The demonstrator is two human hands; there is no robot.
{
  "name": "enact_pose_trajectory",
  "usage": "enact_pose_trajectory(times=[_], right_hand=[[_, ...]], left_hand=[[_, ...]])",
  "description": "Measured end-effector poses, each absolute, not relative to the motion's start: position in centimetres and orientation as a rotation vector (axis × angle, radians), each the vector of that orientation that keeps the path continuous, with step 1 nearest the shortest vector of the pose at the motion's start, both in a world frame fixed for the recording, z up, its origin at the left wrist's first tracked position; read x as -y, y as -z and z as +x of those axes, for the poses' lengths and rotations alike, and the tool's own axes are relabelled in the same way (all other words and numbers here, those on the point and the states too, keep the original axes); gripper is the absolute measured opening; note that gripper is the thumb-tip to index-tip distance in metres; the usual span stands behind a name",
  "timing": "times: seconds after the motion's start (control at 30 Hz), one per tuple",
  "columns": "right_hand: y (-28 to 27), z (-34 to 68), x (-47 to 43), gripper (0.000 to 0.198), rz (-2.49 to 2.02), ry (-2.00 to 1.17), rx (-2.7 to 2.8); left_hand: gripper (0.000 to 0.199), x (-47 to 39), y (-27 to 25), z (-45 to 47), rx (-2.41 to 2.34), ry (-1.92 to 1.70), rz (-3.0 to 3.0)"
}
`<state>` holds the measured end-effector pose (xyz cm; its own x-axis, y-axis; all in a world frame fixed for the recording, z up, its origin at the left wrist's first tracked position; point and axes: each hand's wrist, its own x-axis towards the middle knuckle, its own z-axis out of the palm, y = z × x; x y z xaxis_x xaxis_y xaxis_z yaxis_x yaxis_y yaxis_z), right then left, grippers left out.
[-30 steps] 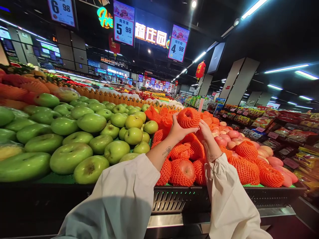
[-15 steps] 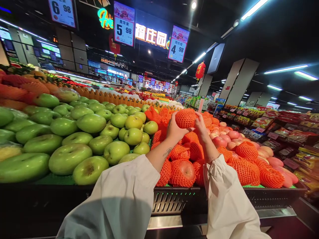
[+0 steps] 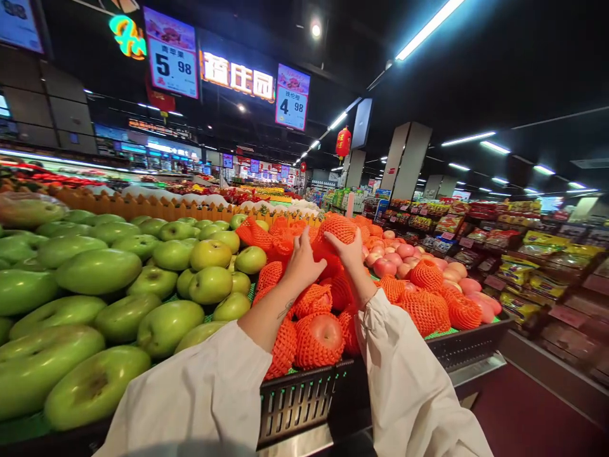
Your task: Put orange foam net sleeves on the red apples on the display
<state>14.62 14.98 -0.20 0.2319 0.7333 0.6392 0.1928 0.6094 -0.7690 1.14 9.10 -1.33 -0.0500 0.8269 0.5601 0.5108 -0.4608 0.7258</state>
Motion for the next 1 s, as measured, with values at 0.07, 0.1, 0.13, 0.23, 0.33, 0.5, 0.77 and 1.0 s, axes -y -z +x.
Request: enact_pose_trajectory(times=[0.07,0.1,0.13,0.23,0.33,0.5,0.77,1.0], right_hand=[[-1.1,15.6,-15.0,0.082,-0.917,-0.264,1.192],[-1.9,16.5,-15.0,0.085,-0.94,-0.198,1.138],[-2.9,17.5,-14.9,0.087,-0.975,-0.155,1.112],[-5.4,21.8,-15.0,0.084,-1.149,-0.124,1.146],[-5.6,26.3,-15.5,0.072,-1.396,-0.068,1.313],[-1.4,30.7,-16.8,0.076,-1.676,0.157,1.677],[1.5,32.4,-19.2,0.085,-1.574,-0.146,2.021],[2.0,32.4,-19.3,0.051,-1.549,-0.377,1.756]], left_hand=[[0.085,-9.1,1.2,1.0,-1.459,-1.568,1.964],[0.081,-9.1,1.1,0.9,-1.468,-1.594,1.968],[0.078,-9.0,1.0,0.9,-1.477,-1.609,1.967],[0.071,-8.8,0.9,0.9,-1.495,-1.58,1.97],[0.068,-8.5,0.7,0.9,-1.502,-1.529,1.985],[0.064,-8.2,0.4,1.0,-1.54,-1.471,1.983],[0.054,-8.4,0.7,1.0,-1.524,-1.487,2.01],[0.051,-8.6,0.7,0.9,-1.51,-1.48,2.019]])
